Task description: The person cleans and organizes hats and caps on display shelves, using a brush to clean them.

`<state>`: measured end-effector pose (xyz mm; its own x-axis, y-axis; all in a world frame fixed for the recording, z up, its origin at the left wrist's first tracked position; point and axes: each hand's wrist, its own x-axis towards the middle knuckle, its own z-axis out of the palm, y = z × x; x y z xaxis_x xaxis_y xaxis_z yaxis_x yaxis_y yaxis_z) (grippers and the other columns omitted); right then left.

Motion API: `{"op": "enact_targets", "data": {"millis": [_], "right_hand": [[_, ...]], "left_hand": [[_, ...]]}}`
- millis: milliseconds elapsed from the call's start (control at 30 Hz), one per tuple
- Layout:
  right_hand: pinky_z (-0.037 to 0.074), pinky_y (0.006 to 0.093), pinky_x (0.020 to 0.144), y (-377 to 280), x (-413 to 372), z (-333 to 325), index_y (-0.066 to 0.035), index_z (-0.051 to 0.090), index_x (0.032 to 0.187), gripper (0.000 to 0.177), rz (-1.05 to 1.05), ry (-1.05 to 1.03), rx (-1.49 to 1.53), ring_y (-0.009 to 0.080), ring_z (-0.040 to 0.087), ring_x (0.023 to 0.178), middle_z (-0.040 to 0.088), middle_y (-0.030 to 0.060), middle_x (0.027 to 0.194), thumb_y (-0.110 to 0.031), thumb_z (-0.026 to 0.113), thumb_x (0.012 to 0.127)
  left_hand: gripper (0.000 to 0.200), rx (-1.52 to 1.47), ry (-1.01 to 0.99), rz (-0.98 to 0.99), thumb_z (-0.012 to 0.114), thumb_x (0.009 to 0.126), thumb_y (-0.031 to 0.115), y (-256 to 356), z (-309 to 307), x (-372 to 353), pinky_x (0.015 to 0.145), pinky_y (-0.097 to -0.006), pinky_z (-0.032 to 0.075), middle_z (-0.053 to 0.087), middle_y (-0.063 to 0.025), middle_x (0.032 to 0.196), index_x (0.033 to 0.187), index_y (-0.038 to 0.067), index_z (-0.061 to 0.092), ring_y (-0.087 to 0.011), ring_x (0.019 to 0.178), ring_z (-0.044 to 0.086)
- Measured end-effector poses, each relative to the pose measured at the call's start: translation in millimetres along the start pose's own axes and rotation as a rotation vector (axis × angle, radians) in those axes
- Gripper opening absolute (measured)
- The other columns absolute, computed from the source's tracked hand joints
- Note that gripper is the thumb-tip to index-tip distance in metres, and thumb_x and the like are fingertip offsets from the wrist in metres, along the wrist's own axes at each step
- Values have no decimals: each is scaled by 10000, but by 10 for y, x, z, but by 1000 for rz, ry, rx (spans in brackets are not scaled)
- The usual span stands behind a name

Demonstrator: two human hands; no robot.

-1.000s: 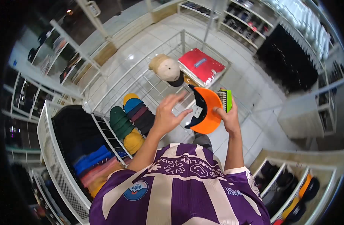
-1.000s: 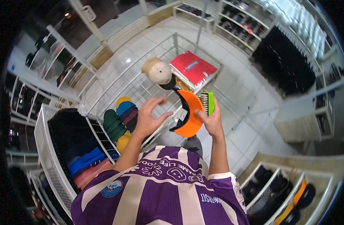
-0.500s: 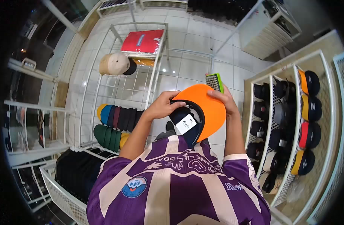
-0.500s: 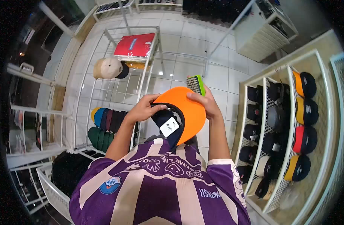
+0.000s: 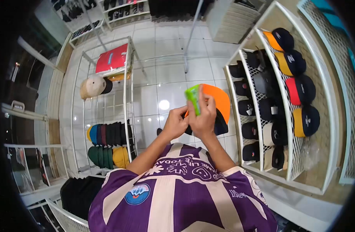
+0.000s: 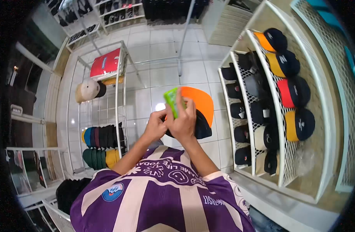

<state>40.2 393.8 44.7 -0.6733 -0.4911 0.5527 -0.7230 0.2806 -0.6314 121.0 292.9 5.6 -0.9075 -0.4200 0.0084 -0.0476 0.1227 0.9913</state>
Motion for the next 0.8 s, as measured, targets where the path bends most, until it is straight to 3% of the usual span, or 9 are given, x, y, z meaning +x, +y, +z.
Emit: {"op": "enact_targets", "data": {"millis": [133, 200, 267, 333, 433, 533, 600, 667, 800], "right_hand": [[490, 443, 848, 512, -31, -584, 26, 525, 1451, 634, -22, 89, -452, 362, 581, 946, 593, 234, 1045, -253, 727, 919], [491, 440, 856, 768, -247, -821, 25, 527, 1449, 653, 110, 193, -505, 359, 588, 954, 597, 223, 1076, -267, 745, 907], [490, 452, 845, 538, -510, -792, 20, 539, 1439, 632, 199, 178, -43, 357, 592, 954, 596, 219, 1087, -281, 733, 918], [491, 454, 826, 503, -624, -991, 8, 551, 1432, 610, 175, 154, 16, 356, 596, 953, 596, 224, 1085, -282, 724, 923], [473, 458, 823, 961, -598, -1450, -5, 563, 1425, 596, 90, 184, -527, 356, 578, 968, 592, 225, 1093, -299, 713, 929], [480, 443, 843, 1006, -681, -1597, 14, 545, 1432, 598, 354, 276, -432, 354, 581, 985, 587, 220, 1100, -311, 694, 953], [503, 418, 838, 717, -787, -1421, 33, 508, 1455, 634, 291, 364, -25, 350, 613, 970, 590, 219, 1094, -309, 700, 957], [503, 423, 824, 669, -794, -1566, 23, 514, 1455, 639, 160, 256, -11, 351, 613, 940, 597, 218, 1081, -308, 711, 945], [479, 444, 814, 1214, -784, -1908, 16, 533, 1442, 607, 341, 324, -464, 353, 582, 919, 585, 199, 1018, -290, 701, 945]], "left_hand": [[260, -163, -14, -55, 643, 972, 70, 163, 459, -212, 755, -259, 493, 723, -44, 906, 1205, -34, 690, -78, 830, 582], [294, -170, -42, -23, 659, 961, 59, 116, 827, -345, 851, -280, 516, 763, -94, 1038, 1237, -41, 683, -105, 929, 643], [307, -74, -69, 63, 666, 959, 68, -5, 1013, -359, 854, -294, 523, 765, -100, 1050, 1245, -43, 679, -115, 925, 646], [320, -140, -70, -6, 670, 958, 77, 101, 1092, -356, 837, -284, 521, 767, -93, 1018, 1258, -33, 678, -105, 913, 640], [317, -150, -115, -87, 675, 959, 88, 286, 1227, -445, 819, -271, 515, 764, -71, 1002, 1254, -26, 684, -82, 902, 624], [306, -177, -246, -20, 672, 970, 69, 286, 1476, -407, 744, -229, 490, 716, 1, 962, 1261, -23, 685, -60, 828, 591], [293, -27, -267, 65, 650, 967, 48, 238, 1644, -378, 770, -246, 502, 719, -9, 964, 1244, -39, 685, -62, 850, 596], [279, -166, -235, 12, 644, 979, 67, 275, 1677, -326, 749, -240, 495, 710, -8, 938, 1230, -45, 691, -54, 842, 587], [309, -117, -225, -29, 682, 991, 145, 445, 1725, -393, 635, -224, 443, 661, 39, 870, 1262, -2, 698, -34, 724, 510]]}}
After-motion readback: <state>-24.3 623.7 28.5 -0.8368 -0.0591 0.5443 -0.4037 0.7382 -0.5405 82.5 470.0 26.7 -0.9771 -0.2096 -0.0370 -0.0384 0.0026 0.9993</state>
